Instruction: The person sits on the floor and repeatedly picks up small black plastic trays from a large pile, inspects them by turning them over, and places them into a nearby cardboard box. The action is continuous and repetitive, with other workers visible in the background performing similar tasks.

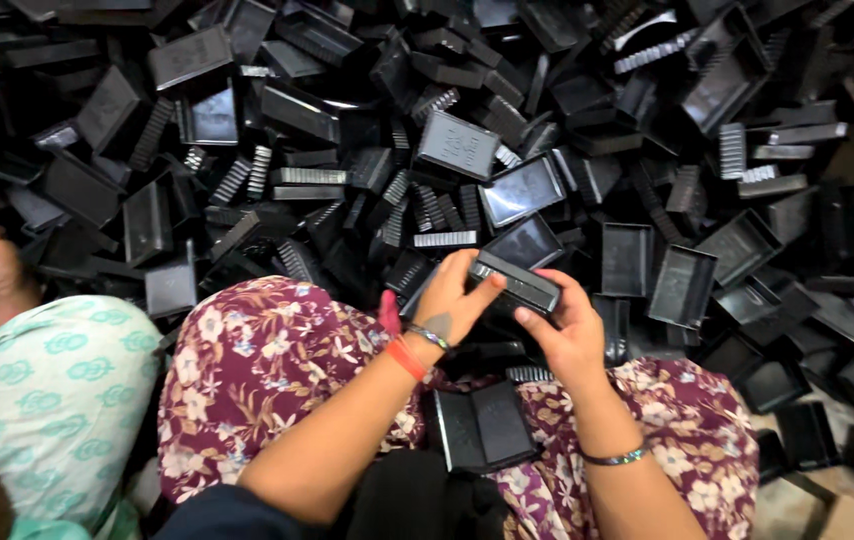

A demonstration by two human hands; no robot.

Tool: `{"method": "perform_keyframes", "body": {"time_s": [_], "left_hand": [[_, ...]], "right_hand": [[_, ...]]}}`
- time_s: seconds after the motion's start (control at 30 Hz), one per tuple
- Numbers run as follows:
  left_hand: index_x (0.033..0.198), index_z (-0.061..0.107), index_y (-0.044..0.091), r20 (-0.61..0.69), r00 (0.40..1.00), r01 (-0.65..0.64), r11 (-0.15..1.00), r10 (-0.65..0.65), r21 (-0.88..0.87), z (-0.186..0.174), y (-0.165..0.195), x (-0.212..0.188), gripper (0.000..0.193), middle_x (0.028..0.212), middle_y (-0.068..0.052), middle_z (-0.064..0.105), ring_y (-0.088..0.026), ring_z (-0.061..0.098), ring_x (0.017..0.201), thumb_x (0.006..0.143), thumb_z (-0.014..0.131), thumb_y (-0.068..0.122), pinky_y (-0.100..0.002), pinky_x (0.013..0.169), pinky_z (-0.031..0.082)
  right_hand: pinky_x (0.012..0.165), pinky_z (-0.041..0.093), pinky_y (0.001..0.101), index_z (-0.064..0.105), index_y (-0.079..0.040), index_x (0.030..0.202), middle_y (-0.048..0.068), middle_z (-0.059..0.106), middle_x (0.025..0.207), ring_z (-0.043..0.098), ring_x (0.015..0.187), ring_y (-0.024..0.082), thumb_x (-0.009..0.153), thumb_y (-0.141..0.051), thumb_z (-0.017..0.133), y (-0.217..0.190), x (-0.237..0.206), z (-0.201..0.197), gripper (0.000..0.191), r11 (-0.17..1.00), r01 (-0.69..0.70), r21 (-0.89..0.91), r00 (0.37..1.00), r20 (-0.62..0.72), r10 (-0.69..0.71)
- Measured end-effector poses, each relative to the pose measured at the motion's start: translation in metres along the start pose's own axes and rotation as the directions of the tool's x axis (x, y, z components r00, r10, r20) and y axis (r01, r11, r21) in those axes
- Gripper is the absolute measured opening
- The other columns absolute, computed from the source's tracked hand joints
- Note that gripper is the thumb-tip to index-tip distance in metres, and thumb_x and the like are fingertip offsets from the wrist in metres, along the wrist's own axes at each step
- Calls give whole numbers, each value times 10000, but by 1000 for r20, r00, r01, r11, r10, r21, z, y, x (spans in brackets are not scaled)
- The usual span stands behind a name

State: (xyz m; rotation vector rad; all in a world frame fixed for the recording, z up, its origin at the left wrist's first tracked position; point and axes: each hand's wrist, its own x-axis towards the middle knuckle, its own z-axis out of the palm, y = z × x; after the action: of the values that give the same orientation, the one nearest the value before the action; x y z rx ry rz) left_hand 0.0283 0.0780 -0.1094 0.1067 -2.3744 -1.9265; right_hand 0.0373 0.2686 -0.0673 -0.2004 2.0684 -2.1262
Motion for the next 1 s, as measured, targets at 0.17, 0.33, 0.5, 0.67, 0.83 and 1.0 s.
{"method": "perform_keyframes", "body": {"time_s": [0.17, 0.33, 0.5, 0.67, 0.83, 1.0], "left_hand": [[1230, 584, 24, 210, 977, 152, 837, -46, -525, 13, -15, 3, 541, 1047, -39, 645, -101, 596, 971, 932, 742, 448, -274, 839, 510], [1148, 481, 54, 333, 933, 43, 873, 140, -486, 24, -13, -15, 537, 1085, 1, 586, -95, 590, 1046, 877, 807, 383, -281, 910, 515], [1149, 570, 70, 546, 836, 361, 797, -47, -484, 19, -19, -22, 401, 1003, -43, 557, -120, 505, 888, 1004, 736, 404, -292, 776, 428], [1066, 569, 54, 584, 810, 534, 481, -56, -695, 16, -20, -25, 381, 1193, -41, 589, -131, 603, 1082, 1000, 736, 390, -341, 939, 550], [1316, 477, 169, 426, 894, 402, 664, -137, -630, 16, -4, -27, 564, 1347, -69, 574, -149, 606, 1131, 844, 785, 198, -327, 894, 551], [1431, 416, 170, 457, 873, 438, 688, -172, -578, 7, 2, -19, 707, 1279, -94, 598, -172, 631, 1035, 838, 800, 138, -339, 806, 561]], "right_hand": [[875, 538, 309, 444, -111, 1440, 21, 595, 1308, 612, 1130, 146, 964, -193, 598, -10, -2, 0, 507, 978, -90, 188, 984, -138, 117], [838, 479, 352, 361, -165, 1560, 75, 595, 1302, 583, 1053, 204, 1044, -372, 460, -13, -8, 6, 564, 892, -290, 348, 940, -74, 334], [1110, 372, 336, 213, -157, 1654, 31, 505, 1491, 506, 1319, 153, 994, -224, 536, -6, -18, -1, 738, 899, -292, 327, 949, -16, 315], [1132, 359, 361, 223, -102, 1659, 91, 496, 1496, 486, 1351, 206, 877, -49, 582, -6, -16, -15, 862, 924, -274, 268, 962, 91, 259], [1153, 340, 342, 317, -40, 1609, 69, 488, 1543, 463, 1395, 174, 849, 41, 629, -6, -17, -15, 826, 967, -200, 161, 972, 156, 175], [1088, 410, 351, 328, -82, 1613, 78, 585, 1411, 549, 1272, 176, 861, 23, 644, -8, -15, -16, 822, 955, -251, 160, 962, 154, 227]]}}
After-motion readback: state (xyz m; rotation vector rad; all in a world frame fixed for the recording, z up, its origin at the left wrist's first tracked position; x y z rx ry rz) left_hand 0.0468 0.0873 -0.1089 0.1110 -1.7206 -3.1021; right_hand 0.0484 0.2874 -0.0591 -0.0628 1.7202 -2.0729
